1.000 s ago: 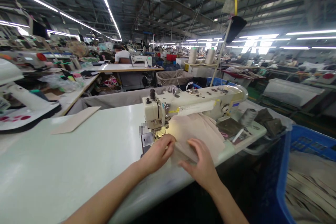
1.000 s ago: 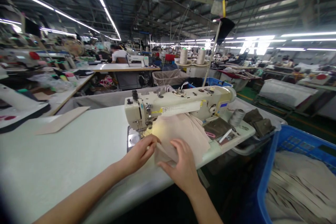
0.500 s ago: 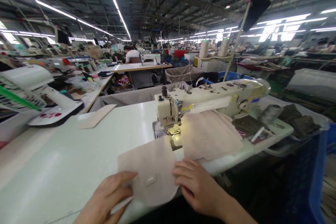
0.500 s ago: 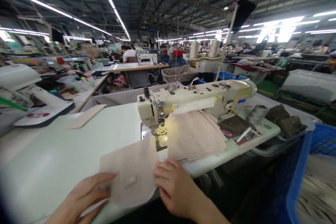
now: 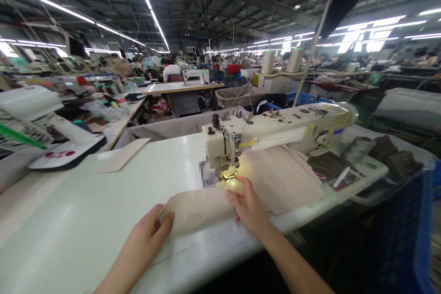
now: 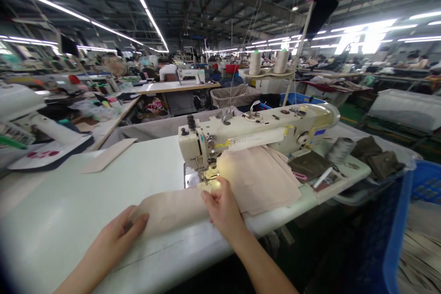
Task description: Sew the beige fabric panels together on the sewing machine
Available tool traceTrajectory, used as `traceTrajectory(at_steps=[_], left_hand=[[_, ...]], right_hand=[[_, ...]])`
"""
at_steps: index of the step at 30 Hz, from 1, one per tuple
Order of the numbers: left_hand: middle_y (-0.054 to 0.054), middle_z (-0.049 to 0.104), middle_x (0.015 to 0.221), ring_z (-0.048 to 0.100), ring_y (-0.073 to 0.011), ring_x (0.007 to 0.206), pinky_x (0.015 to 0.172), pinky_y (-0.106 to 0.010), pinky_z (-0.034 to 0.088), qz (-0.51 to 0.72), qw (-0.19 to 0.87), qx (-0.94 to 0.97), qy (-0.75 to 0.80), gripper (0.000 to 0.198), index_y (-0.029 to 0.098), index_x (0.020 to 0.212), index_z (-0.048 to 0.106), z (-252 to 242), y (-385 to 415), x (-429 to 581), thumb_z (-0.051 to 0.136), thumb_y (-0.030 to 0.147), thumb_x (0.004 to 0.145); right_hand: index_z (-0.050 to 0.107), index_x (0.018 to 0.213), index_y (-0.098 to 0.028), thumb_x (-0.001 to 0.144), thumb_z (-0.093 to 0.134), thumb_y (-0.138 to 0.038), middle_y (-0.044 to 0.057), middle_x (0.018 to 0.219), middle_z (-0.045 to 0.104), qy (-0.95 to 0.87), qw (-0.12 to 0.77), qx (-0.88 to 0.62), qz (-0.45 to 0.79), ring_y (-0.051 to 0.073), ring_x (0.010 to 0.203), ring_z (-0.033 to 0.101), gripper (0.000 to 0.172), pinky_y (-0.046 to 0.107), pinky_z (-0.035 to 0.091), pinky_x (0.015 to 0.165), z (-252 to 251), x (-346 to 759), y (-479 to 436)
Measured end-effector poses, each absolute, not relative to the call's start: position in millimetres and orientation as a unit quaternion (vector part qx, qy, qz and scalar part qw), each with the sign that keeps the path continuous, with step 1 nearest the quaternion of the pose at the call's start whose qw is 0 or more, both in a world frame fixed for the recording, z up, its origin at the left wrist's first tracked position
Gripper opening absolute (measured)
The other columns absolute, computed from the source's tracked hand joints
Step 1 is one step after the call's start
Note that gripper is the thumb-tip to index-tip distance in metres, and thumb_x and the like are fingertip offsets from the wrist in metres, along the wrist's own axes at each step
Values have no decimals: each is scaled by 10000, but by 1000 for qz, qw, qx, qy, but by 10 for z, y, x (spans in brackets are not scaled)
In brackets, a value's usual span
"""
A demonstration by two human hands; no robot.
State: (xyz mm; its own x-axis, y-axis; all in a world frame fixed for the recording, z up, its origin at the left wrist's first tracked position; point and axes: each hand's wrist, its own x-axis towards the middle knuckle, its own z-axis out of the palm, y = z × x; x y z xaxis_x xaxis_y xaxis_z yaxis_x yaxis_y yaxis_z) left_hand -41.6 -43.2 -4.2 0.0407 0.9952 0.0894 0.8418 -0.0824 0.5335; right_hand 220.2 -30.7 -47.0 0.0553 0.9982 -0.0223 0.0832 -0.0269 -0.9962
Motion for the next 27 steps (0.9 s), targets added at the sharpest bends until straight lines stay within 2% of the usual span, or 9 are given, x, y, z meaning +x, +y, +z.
traceTrajectory(at_steps=[2,4,7,9,15,20,27], left_hand=[[25,604,538,609,-217,538,543,-314,473,224,172,698,658,366,264,682,507,-53,-457,-422,423,586,835],[21,612,552,617,-218,545,545,-315,477,226,178,697,657,387,262,700,524,-66,-490,-421,410,602,845],[19,632,584,635,-220,572,564,-314,495,230,199,694,652,411,258,747,563,-77,-553,-398,404,618,867],[17,660,620,654,-227,604,588,-318,510,235,208,687,655,419,256,788,591,-79,-597,-381,421,630,872],[3,763,820,715,-261,768,700,-325,537,249,206,655,683,403,263,953,654,-118,-654,-393,508,626,858],[-1,739,766,698,-253,719,684,-320,518,221,182,645,708,339,260,906,641,-142,-658,-378,482,559,884],[17,654,618,653,-237,611,611,-319,481,201,166,644,719,323,268,790,579,-116,-625,-290,453,557,859]], right_hand=[[403,1185,-239,809,613,-456,-57,743,580,-475,511,-524,489,136,503,511,483,225,414,405,-492,2219,-374],[448,1049,-248,786,619,-389,-64,722,558,-492,507,-507,494,130,529,513,345,222,433,440,-482,2262,-452],[543,873,-227,787,603,-277,-55,672,545,-573,453,-499,466,124,569,518,117,228,428,524,-440,2330,-532],[616,838,-210,807,593,-228,-39,674,565,-609,421,-510,437,128,610,541,43,238,426,578,-411,2358,-549],[733,1006,-202,832,624,-166,-30,701,605,-623,376,-542,420,139,629,560,209,245,429,616,-359,2316,-512],[755,1057,-190,851,640,-135,6,800,671,-640,369,-553,385,157,724,604,242,247,451,695,-392,2236,-460],[756,990,-175,840,674,-103,15,812,682,-658,361,-579,319,162,753,617,185,251,457,741,-470,2178,-402]])
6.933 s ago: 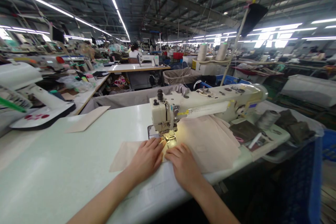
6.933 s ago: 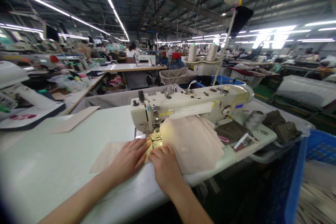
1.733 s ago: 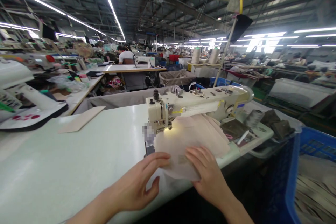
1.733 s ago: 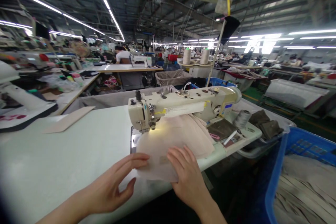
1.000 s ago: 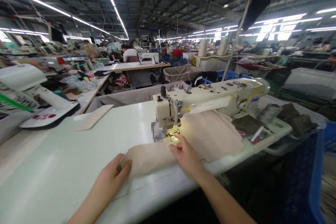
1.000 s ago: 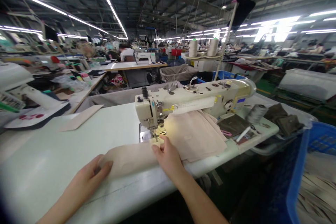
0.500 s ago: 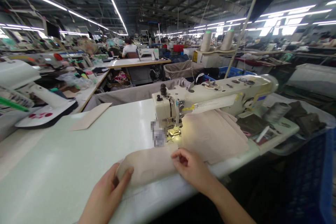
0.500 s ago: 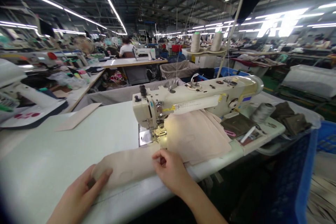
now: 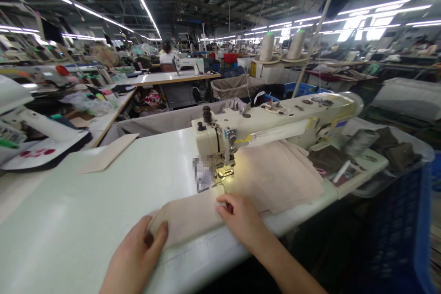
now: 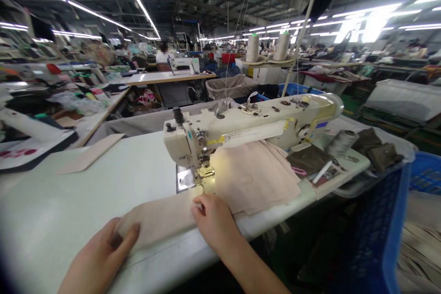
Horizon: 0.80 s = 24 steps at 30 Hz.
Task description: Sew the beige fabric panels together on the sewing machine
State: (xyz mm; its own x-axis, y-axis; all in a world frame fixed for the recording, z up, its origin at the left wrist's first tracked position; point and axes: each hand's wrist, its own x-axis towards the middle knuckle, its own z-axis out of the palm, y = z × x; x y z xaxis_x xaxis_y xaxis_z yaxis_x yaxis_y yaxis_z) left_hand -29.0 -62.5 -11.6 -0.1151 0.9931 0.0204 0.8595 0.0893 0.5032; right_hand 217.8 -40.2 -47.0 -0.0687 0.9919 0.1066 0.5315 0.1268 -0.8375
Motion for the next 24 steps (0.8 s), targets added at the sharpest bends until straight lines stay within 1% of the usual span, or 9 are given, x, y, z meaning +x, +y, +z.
traceTrajectory(at_steps=[6,13,20,24], left_hand=[[4,653,605,644,-253,596,606,-344,487,199,181,622,735,377,261,813,586,-57,-615,-255,441,607,784],[-16,661,623,656,-260,621,624,-359,499,182,193,606,750,422,258,796,580,3,-599,-208,402,638,750],[-4,651,587,651,-260,594,615,-356,491,183,186,611,747,396,265,785,577,1,-611,-196,412,625,760],[-6,662,600,652,-259,596,617,-354,493,195,181,624,735,356,270,767,567,-12,-598,-203,430,598,775]], right_hand=[[763,943,-177,825,698,-83,8,801,672,-653,371,-581,313,149,739,618,164,232,450,714,-446,2183,-424],[771,908,-170,813,712,-72,6,781,671,-646,371,-584,323,149,729,624,149,230,449,709,-402,2188,-437],[776,882,-170,803,714,-75,8,761,677,-647,355,-595,318,146,707,623,138,226,443,690,-399,2183,-420],[778,879,-176,823,698,-91,17,779,697,-650,340,-597,324,153,727,638,129,225,447,692,-372,2181,-401]])
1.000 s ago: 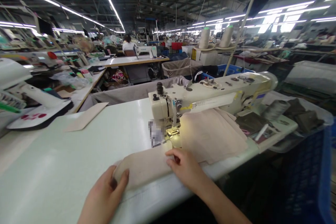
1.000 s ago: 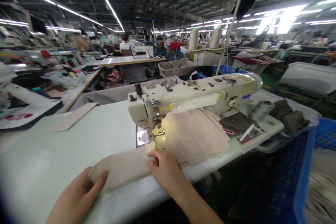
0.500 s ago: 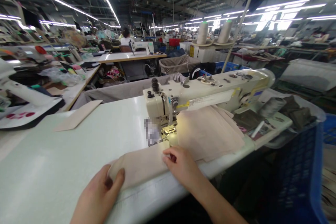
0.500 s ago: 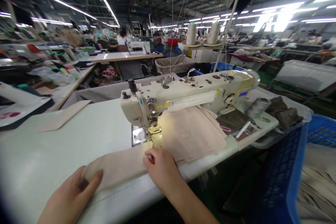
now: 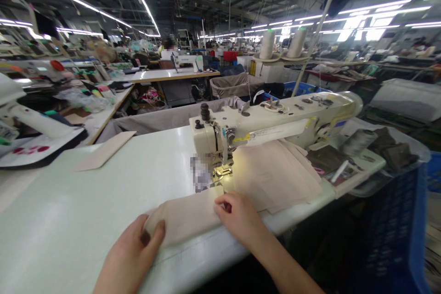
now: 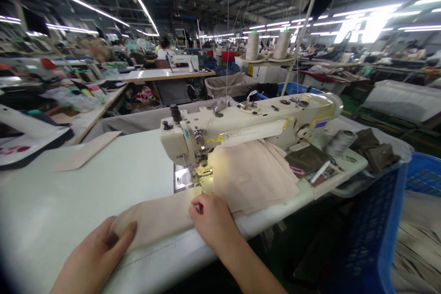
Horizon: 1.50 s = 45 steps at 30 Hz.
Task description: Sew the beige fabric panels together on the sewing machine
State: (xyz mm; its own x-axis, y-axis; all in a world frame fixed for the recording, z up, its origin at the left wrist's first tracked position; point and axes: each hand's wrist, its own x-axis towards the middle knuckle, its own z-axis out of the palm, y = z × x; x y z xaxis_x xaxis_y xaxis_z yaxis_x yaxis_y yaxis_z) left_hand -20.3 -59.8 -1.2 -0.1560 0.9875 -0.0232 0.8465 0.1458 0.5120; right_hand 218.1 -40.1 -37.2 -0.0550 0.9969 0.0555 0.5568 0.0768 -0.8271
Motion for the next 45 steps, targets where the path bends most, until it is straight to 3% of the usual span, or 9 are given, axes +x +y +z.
traceTrajectory(at_steps=[4,7,10,15,29,35,37,41,45], left_hand=[[6,620,560,640,-261,558,585,-355,494,212,175,612,741,342,274,768,527,-52,-558,-230,471,611,759],[-12,667,662,674,-272,621,607,-363,524,269,158,582,751,392,255,900,541,-97,-533,-267,509,617,752],[-32,703,789,697,-267,694,665,-372,548,309,151,575,743,423,227,1066,557,-143,-534,-303,516,529,772],[-5,659,745,676,-241,671,687,-368,543,272,165,597,736,477,162,1240,534,-192,-567,-320,488,391,824],[-117,717,952,717,-283,874,813,-421,568,226,137,625,734,474,98,1326,496,-274,-566,-310,407,336,925],[-181,628,1276,659,-320,1066,867,-457,556,187,-49,687,701,438,161,1366,531,-279,-616,-310,458,274,949],[-148,646,1269,621,-322,1134,922,-467,530,168,-88,748,636,360,220,1261,632,-266,-615,-362,485,198,933],[-96,710,1153,648,-273,1051,880,-402,553,57,-17,826,561,350,231,1152,695,-213,-580,-410,479,99,911],[-122,690,1221,632,-292,1128,928,-415,548,40,-2,807,589,287,198,1179,674,-146,-444,-260,474,222,974]], right_hand=[[773,840,-179,865,646,-97,34,814,730,-659,328,-597,319,167,778,664,153,237,454,727,-343,2174,-382],[771,827,-188,882,606,-103,38,817,739,-667,317,-597,315,175,781,671,194,247,458,732,-356,2176,-383],[772,838,-194,887,580,-126,47,836,746,-674,309,-594,314,188,797,678,210,262,469,748,-393,2200,-393],[774,852,-219,888,548,-211,60,873,762,-688,307,-575,318,219,803,698,228,296,499,731,-487,2257,-396],[758,837,-225,892,549,-225,51,853,753,-687,322,-580,295,222,793,703,215,306,521,720,-509,2247,-421],[731,949,-205,909,536,-150,51,869,712,-729,297,-580,211,203,766,671,207,305,519,731,-516,2190,-478],[710,1062,-206,910,531,-123,74,954,691,-762,286,-564,140,219,826,660,249,331,522,763,-497,2182,-496],[683,1055,-213,927,525,-86,103,1167,663,-833,268,-482,48,265,1068,616,240,420,490,944,-461,2222,-485],[665,1029,-218,946,558,-129,71,1118,690,-836,269,-476,52,248,1073,619,162,486,392,1095,-468,2270,-478]])
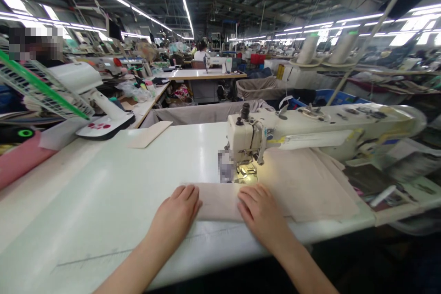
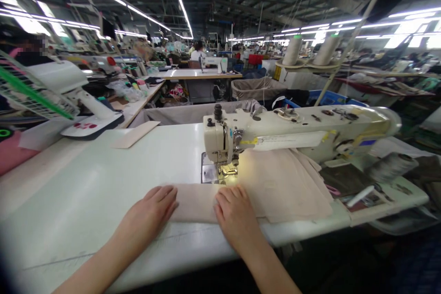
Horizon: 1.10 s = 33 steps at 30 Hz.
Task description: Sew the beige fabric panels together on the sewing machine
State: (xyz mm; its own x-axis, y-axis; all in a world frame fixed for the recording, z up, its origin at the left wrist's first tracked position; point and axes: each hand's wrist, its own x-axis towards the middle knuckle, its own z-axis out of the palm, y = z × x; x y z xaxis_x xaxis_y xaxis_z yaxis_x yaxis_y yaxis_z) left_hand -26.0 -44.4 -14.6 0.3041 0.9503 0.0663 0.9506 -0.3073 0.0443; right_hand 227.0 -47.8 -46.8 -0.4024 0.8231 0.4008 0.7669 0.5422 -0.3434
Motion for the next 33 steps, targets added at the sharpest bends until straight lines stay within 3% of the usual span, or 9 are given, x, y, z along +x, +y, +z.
traceTrajectory(at_steps=[4,8,10,17,25,33], left_hand=[[-147,648,1325,597,-306,1234,1035,-478,486,-70,-25,-815,-575,348,196,1293,602,-101,-83,-14,464,325,1000],[-154,516,1514,430,-343,1425,1137,-678,286,-46,-58,-823,-563,429,223,1407,509,-110,354,207,422,368,1013],[-144,466,1558,376,-345,1462,1150,-715,211,-38,-74,-835,-544,448,238,1427,494,-130,523,287,411,371,1008],[-123,606,1419,466,-317,1385,1172,-667,200,-54,-82,-865,-492,440,254,1371,562,-198,881,341,394,384,986],[-93,606,1418,475,-290,1363,1176,-579,248,-60,-60,-877,-472,396,264,1297,617,-258,1047,314,393,393,997],[-106,597,1427,482,-306,1356,1165,-603,255,-69,-41,-876,-475,397,259,1327,602,-298,1040,317,408,379,1002]], right_hand=[[662,1055,-222,930,652,-196,61,1098,676,-815,277,-506,58,254,1098,602,128,531,303,1159,-455,2277,-548],[649,1100,-233,922,687,-207,55,1139,667,-807,277,-518,66,259,1160,579,184,562,246,1181,-431,2269,-619],[641,1110,-227,923,686,-211,53,1138,674,-805,273,-522,70,250,1140,590,193,563,236,1189,-429,2262,-628],[625,1183,-250,937,680,-282,71,1243,652,-798,272,-534,58,278,1257,533,254,578,239,1188,-450,2222,-534],[608,1169,-217,963,641,-287,78,1222,669,-789,282,-540,78,278,1210,554,220,614,206,1191,-481,2185,-434],[619,1159,-224,969,636,-284,64,1210,668,-783,291,-543,83,261,1198,558,201,595,197,1199,-479,2192,-445]])
